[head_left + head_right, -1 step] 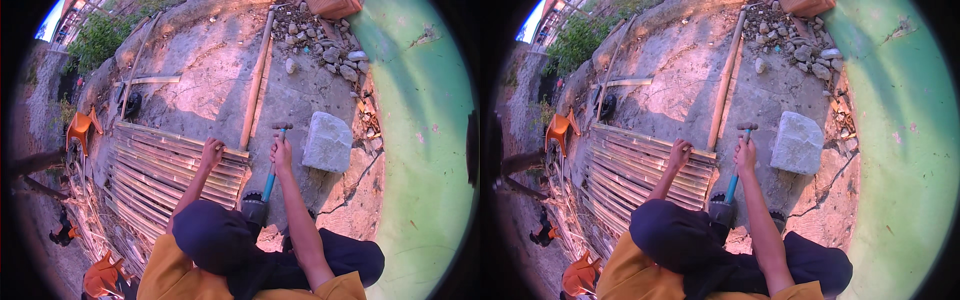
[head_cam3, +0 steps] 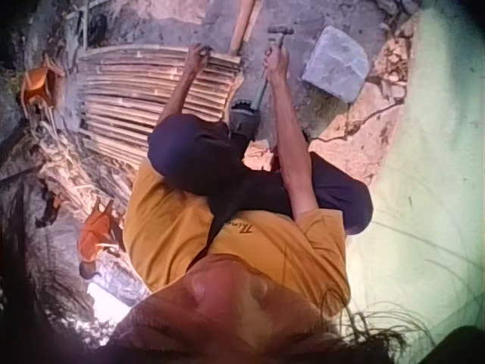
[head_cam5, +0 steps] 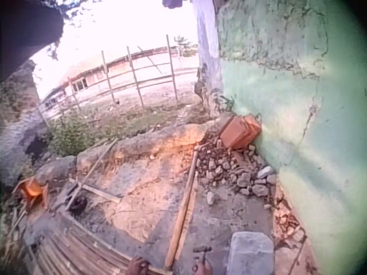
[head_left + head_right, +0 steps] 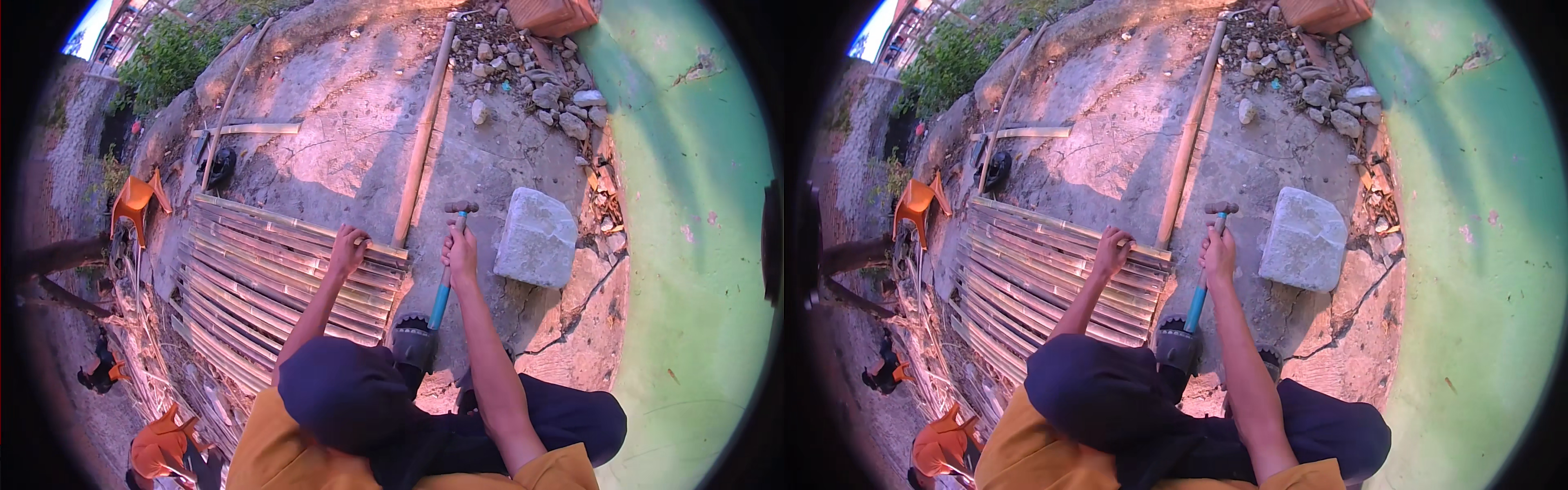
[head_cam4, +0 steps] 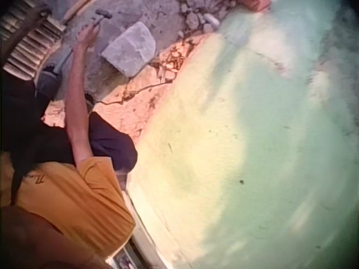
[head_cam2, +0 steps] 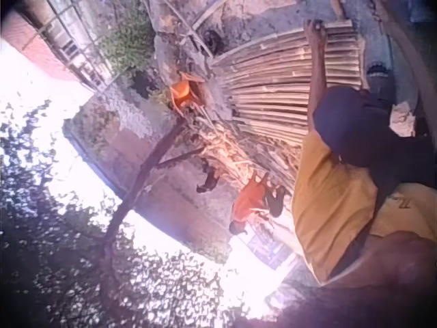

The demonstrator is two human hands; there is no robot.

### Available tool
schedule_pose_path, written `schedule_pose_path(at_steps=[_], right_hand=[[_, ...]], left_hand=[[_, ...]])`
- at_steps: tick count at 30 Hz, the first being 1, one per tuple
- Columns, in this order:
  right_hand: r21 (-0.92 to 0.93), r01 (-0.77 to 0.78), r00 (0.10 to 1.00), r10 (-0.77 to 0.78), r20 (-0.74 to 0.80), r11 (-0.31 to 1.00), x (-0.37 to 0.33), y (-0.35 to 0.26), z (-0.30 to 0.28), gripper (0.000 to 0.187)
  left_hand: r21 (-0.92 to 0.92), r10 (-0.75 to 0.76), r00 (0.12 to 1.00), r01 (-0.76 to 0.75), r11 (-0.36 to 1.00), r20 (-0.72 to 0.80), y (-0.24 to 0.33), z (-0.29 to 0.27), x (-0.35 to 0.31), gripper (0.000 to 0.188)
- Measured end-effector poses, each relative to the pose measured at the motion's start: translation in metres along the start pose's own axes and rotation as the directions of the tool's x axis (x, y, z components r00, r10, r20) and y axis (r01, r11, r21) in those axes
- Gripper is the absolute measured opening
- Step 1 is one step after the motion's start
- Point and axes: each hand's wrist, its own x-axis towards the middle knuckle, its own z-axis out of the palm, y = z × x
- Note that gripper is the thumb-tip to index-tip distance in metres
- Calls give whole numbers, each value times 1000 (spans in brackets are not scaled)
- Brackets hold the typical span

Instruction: The person assembles a bamboo mat by hammering thin bamboo slats onto a wooden support frame.

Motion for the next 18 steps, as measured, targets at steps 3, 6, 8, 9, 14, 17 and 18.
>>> schedule_pose_path(at_steps=[3,6,8,9,14,17,18], right_hand=[[-78,6,999,-2,53,997,23,-6,-13,21],[-158,13,997,-1,79,987,34,0,-8,22],[-119,3,998,4,59,993,40,-2,1,22],[-127,8,996,2,84,992,41,-5,2,22],[-129,47,991,-29,132,991,40,-1,-6,21],[-172,59,996,-47,71,983,30,7,-19,21],[-189,76,996,-65,63,979,27,15,-19,20]], left_hand=[[70,-96,982,85,994,162,15,6,13,12],[141,-127,982,108,984,137,24,9,10,10],[175,-174,975,149,973,138,22,8,8,10],[205,-209,964,173,963,166,21,6,8,10],[223,-142,979,107,969,146,22,2,0,13],[319,-34,971,-45,947,237,29,-3,6,15],[356,14,973,-98,929,231,25,-5,4,15]])
